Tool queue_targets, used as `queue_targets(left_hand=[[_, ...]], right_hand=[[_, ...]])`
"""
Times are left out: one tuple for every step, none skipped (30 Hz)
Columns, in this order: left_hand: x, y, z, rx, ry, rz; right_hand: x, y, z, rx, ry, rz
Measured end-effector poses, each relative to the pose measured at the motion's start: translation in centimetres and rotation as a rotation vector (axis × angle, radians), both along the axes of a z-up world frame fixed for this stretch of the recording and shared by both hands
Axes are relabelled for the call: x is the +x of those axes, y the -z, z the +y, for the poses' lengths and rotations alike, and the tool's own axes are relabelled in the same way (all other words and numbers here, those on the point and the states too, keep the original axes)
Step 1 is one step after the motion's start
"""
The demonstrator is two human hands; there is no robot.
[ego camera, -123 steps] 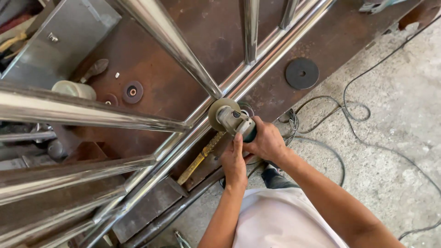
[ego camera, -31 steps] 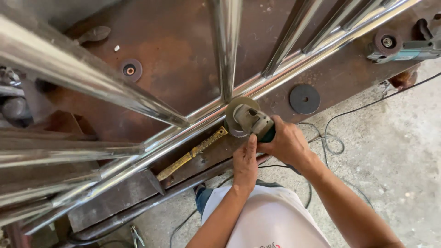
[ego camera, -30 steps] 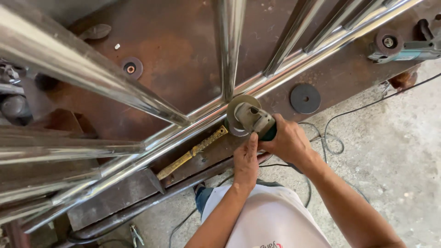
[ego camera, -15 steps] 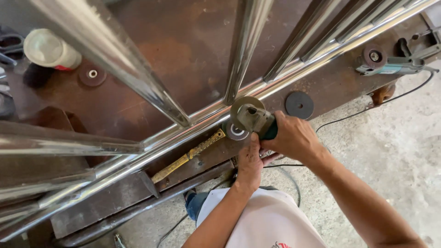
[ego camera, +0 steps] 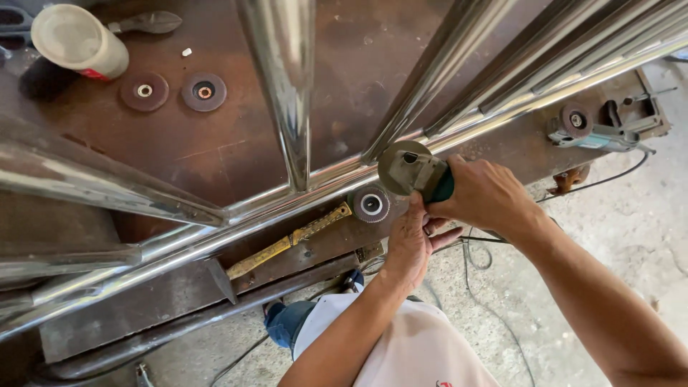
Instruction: Using an angle grinder to smooth and polish the joints of a stainless steel railing.
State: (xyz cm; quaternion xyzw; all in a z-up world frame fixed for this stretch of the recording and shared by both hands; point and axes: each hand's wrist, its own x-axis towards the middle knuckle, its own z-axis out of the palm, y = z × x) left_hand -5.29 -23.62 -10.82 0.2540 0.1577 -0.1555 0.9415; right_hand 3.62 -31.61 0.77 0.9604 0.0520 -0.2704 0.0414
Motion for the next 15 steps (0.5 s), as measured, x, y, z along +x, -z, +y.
queue_targets(left_hand=[[-0.2, -0.1, 0.0, -0.004, -0.006, 0.001], [-0.4, -0.2, 0.0, -0.012, 0.016, 0.005], [-0.6, -0.3, 0.0, -0.019, 0.035, 0.008], [-0.5, -0.1, -0.1, -0.022, 0.027, 0.009], [-0.5, 0.1, -0.3, -0.007, 0.034, 0.003], [-0.4, 0.4, -0.6, 0.007, 0.04, -0.003], [-0.2, 0.5, -0.6, 0.006, 0.038, -0.002], [0.1, 0.7, -0.7, -0.001, 0.024, -0.002], [0.3, 0.9, -0.8, -0.008, 0.016, -0.004], [0.2, 0.7, -0.6, -0.009, 0.021, -0.005], [0.3, 0.5, -0.4, -0.01, 0.015, -0.001], [0.4, 0.3, -0.2, -0.012, 0.01, 0.003], [0.4, 0.4, -0.3, -0.013, 0.008, 0.006], [0.4, 0.6, -0.4, -0.017, 0.008, 0.007], [0.3, 0.9, -0.6, -0.022, 0.008, 0.009]], right_hand=[[0.0, 0.0, -0.3, -0.004, -0.006, 0.001], [0.0, 0.0, -0.5, -0.025, 0.002, 0.021], [0.1, 0.0, -0.7, -0.045, 0.007, 0.04], [0.1, -0.3, -0.5, -0.048, -0.001, 0.041], [0.0, -0.5, -0.4, -0.027, 0.03, 0.05], [0.0, -0.7, -0.4, -0.006, 0.06, 0.059], [0.2, -0.7, -0.3, -0.007, 0.059, 0.06], [0.5, -0.7, -0.2, -0.011, 0.05, 0.054], [0.6, -0.7, -0.2, -0.015, 0.046, 0.045], [0.6, -0.7, -0.1, -0.016, 0.051, 0.044], [0.8, -0.9, 0.0, -0.009, 0.048, 0.05], [0.9, -1.0, 0.2, -0.002, 0.045, 0.056], [0.9, -1.0, 0.1, -0.003, 0.043, 0.059], [0.9, -0.9, 0.1, -0.004, 0.052, 0.057], [0.8, -0.8, 0.1, -0.005, 0.061, 0.057]])
